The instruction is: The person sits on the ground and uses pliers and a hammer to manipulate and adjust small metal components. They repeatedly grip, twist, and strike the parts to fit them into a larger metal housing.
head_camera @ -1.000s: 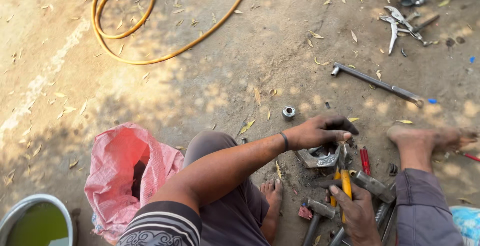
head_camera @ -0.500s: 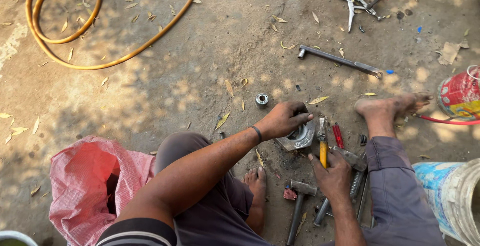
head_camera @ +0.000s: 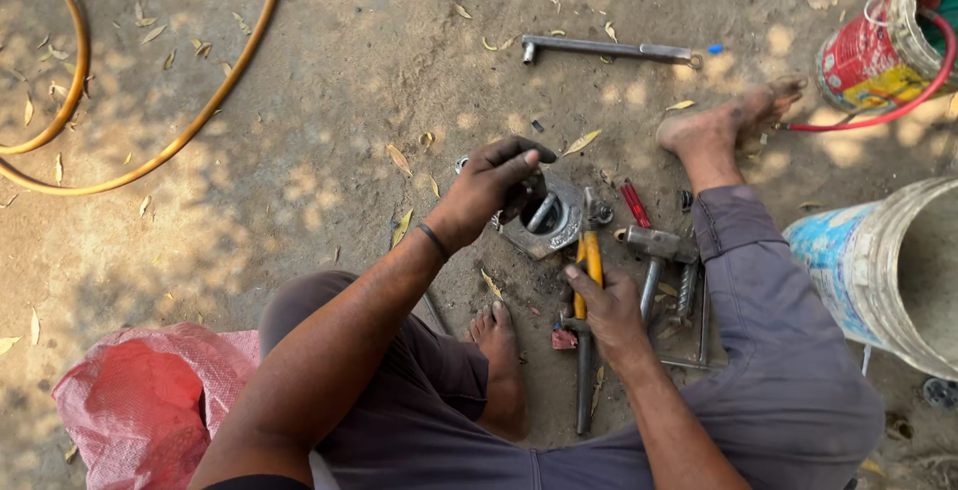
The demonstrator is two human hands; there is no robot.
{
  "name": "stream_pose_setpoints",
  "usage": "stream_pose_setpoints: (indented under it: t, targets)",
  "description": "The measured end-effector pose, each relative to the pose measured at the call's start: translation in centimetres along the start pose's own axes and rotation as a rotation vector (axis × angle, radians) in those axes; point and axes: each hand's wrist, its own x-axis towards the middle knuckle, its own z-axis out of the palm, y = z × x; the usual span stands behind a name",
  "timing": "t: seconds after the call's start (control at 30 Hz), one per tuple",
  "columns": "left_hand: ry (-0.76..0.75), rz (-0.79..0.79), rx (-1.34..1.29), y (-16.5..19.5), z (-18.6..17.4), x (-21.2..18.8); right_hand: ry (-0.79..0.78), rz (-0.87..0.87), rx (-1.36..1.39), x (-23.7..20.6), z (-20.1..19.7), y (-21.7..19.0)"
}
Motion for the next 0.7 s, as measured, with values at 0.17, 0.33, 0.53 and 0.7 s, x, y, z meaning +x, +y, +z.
stream_pose_setpoints:
  t: [0.17, 0.33, 0.53, 0.7]
  targets:
    - [-0.14, 0.014, -0.346, 0.3, 0.0, -0.1, -0.358, -0.128, 0.022, -1.8, -0.7, -1.6]
    - [-0.21, 0.058, -0.385, -0.4, 0.2, 0.0, -0.676, -0.049, 0.261, -3.0, -0.2, -4.2]
    - [-0.282, 0.174, -0.105, -0.7, 0.5, 0.2, -0.785, 0.08, 0.435, -3.2, 1.3, -4.4]
    - [-0.253, 0.136, 0.09, -0.6, 0.3, 0.0, -0.826, 0.155, 0.618, -2.9, 1.2, -3.5]
